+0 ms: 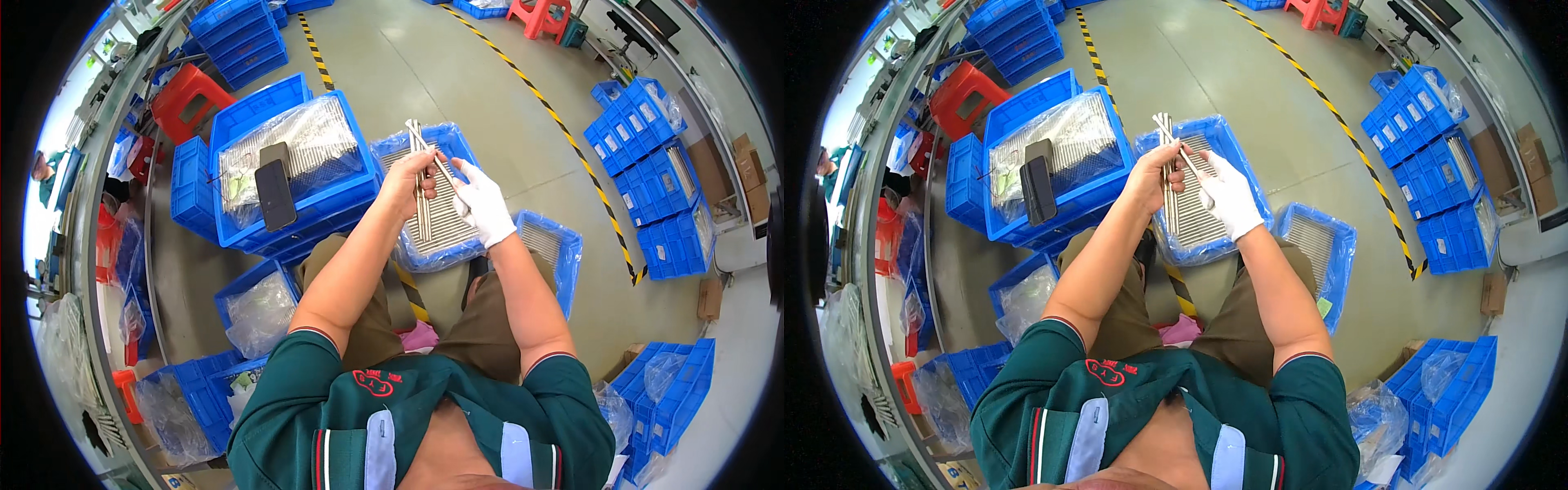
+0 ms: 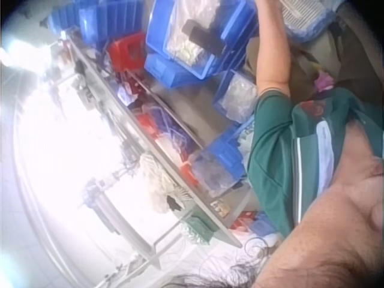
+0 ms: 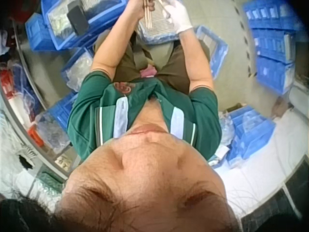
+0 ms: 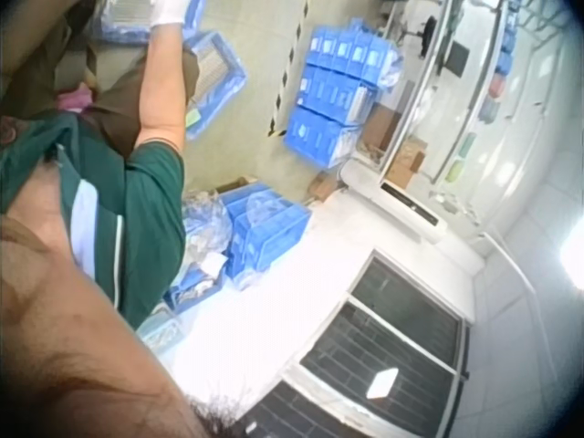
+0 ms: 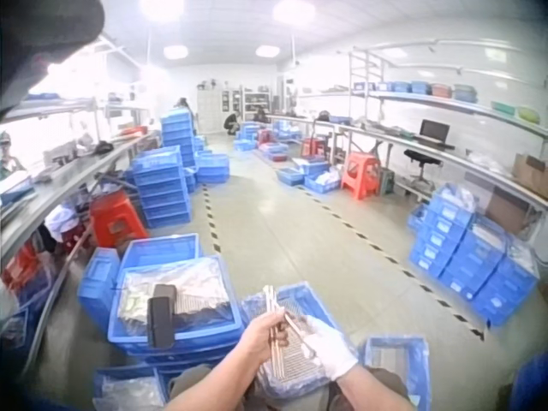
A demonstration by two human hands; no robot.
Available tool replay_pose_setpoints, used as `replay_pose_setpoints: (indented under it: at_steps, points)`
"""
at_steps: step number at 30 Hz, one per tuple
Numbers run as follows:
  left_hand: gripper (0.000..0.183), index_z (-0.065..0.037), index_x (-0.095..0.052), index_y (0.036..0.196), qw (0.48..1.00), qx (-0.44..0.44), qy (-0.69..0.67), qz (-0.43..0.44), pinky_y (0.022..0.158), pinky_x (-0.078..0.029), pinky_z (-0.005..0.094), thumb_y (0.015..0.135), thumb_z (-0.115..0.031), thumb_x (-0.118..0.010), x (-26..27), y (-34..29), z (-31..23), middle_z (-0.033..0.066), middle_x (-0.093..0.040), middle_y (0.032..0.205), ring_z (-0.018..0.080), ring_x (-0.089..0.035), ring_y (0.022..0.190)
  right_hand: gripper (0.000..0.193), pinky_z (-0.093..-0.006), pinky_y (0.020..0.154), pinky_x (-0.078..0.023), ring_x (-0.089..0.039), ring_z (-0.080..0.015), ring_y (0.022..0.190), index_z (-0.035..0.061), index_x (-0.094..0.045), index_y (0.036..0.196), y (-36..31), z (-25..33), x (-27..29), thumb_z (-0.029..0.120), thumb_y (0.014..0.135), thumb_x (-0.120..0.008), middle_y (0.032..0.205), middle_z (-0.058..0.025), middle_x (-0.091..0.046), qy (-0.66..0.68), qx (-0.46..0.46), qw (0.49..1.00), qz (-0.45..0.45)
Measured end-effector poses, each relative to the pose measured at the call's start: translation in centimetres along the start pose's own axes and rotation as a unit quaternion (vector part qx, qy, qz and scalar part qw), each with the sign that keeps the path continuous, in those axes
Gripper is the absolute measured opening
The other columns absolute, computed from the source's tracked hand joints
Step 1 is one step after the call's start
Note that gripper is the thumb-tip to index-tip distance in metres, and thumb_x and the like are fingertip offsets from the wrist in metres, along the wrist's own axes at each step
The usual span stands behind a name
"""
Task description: The person sits on the floor and repeatedly picks up bundles of metal rods from a blue crate, separates them, and places them into another crate. The person handles the rods by hand, organizing them into neat stacks within the containers.
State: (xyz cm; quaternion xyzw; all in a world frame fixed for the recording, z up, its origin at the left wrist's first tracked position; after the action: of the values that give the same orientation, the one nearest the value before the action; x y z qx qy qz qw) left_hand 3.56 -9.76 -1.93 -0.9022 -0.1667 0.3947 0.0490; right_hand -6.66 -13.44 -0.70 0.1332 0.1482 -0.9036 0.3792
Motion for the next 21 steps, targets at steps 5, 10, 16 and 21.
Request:
replay_pose_setpoints:
  at_steps: [5, 10, 16, 21]
  points:
    - [0.022, -0.003, -0.058, 0.084, 0.997, -0.022, 0.054, -0.043, 0.042, -0.032, 0.022, 0.09, -0.024, -0.055, 0.6, -0.2, 0.0, -0.0007, -0.042, 0.066, 0.0076, -0.038, 0.05, 0.047, -0.0185, 0.043, -0.032, -0.041, -0.0038, 0.05, -0.0025, -0.038, 0.135, 0.2, -0.2, 0.6, 0.001, 0.089, -0.05, 0.075, -0.0008, -0.051, -0.122, 0.046, 0.991, -0.007]
    - [0.021, -0.004, -0.058, 0.082, 0.998, -0.007, 0.002, -0.054, 0.042, -0.033, 0.0231, 0.089, -0.023, -0.054, 1.1, 0.1, 0.2, -0.0004, -0.044, 0.065, 0.0081, -0.038, 0.05, 0.045, -0.0195, 0.044, -0.034, -0.042, -0.0043, 0.051, -0.0014, -0.041, 0.133, -0.1, -0.3, 0.0, 0.003, 0.09, -0.051, 0.072, -0.0001, -0.051, -0.044, 0.017, 0.999, -0.009]
    - [0.022, -0.004, -0.057, 0.085, 0.995, -0.028, 0.078, -0.064, 0.044, -0.035, 0.022, 0.091, -0.024, -0.053, 0.8, -0.1, 0.3, -0.0004, -0.046, 0.066, 0.0073, -0.039, 0.051, 0.039, -0.0208, 0.048, -0.039, -0.048, -0.0048, 0.055, -0.0005, -0.048, 0.128, 0.4, -0.7, 0.4, 0.007, 0.091, -0.054, 0.08, -0.0029, -0.058, -0.106, 0.015, 0.994, -0.034]
    - [0.018, -0.005, -0.057, 0.087, 1.0, 0.014, 0.012, 0.001, 0.043, -0.034, 0.0218, 0.091, -0.023, -0.054, -1.0, -0.6, 2.2, 0.0, -0.049, 0.072, 0.0074, -0.039, 0.052, 0.03, -0.0204, 0.045, -0.039, -0.051, -0.0077, 0.053, 0.0002, -0.051, 0.12, 1.0, -1.0, 1.3, 0.015, 0.093, -0.053, 0.087, -0.006, -0.063, 0.084, -0.001, 0.99, -0.115]
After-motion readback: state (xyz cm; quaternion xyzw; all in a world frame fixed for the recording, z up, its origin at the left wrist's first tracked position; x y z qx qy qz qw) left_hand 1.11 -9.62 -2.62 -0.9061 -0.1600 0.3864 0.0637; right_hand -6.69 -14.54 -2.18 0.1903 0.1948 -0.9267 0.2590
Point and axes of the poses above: each hand's wrist, its own y-axis towards the middle knuckle, its own x-axis out of the back of the hand, z = x × y, the point moved 10 cm from there along y, towards the middle knuckle
